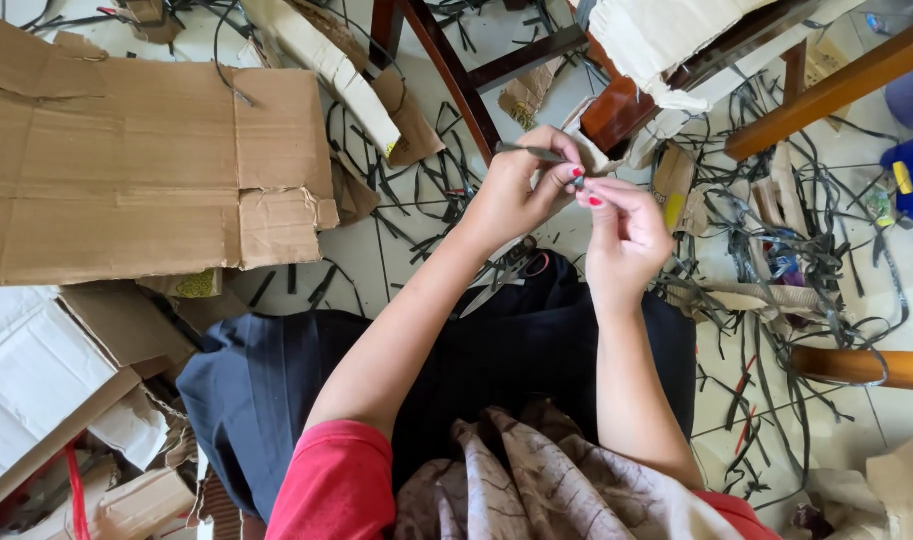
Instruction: Wrapping a wooden chair leg with protective cardboard and securing it with plastic ties
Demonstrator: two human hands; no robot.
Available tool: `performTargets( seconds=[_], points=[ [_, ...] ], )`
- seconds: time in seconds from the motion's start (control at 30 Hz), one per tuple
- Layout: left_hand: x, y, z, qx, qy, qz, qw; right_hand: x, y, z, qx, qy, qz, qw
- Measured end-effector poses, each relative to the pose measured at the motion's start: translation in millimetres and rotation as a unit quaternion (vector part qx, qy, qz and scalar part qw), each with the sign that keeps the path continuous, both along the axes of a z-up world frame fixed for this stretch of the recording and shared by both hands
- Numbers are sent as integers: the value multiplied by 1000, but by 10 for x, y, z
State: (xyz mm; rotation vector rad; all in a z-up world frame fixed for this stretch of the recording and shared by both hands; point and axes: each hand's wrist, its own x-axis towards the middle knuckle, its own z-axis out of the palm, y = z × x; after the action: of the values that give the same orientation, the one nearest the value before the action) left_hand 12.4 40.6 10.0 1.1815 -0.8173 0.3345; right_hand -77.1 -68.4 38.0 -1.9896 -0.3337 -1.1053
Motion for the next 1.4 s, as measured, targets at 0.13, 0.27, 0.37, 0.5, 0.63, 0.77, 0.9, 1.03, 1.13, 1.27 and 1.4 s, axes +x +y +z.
performTargets(
  seconds=[0.13,0.27,0.37,0.5,0.63,0.77,0.9,1.03,1.13,1.27,1.4],
  points=[
    [-23,52,50,-17,13,-4,1000,-15,-50,132,-135,-35,-22,990],
    [-11,142,109,13,-12,-8,1000,88,-163,120,-203,-30,-28,978],
    [-33,258,154,66,-40,-3,997,101,-164,127,-229,-19,-38,973],
    [12,309,116,135,-89,24,987,41,-40,254,-267,53,-50,961],
    [18,305,131,122,-70,96,985,16,0,324,-264,141,-75,951],
    [75,224,-204,181,172,-58,967,16,-96,305,-229,175,-14,957],
    [-6,-44,-435,29,358,-213,909,13,-127,278,-236,182,-42,954],
    [-7,-56,-397,-4,316,-145,937,29,-131,269,-225,178,-46,957],
    [20,-131,-506,-77,399,-186,895,79,-161,208,-187,118,-16,975],
    [41,-96,-596,-130,424,-188,876,110,-220,96,-120,89,-39,988],
    [108,74,-436,-77,337,-105,933,60,-264,144,-94,93,-46,990]
  ],
)
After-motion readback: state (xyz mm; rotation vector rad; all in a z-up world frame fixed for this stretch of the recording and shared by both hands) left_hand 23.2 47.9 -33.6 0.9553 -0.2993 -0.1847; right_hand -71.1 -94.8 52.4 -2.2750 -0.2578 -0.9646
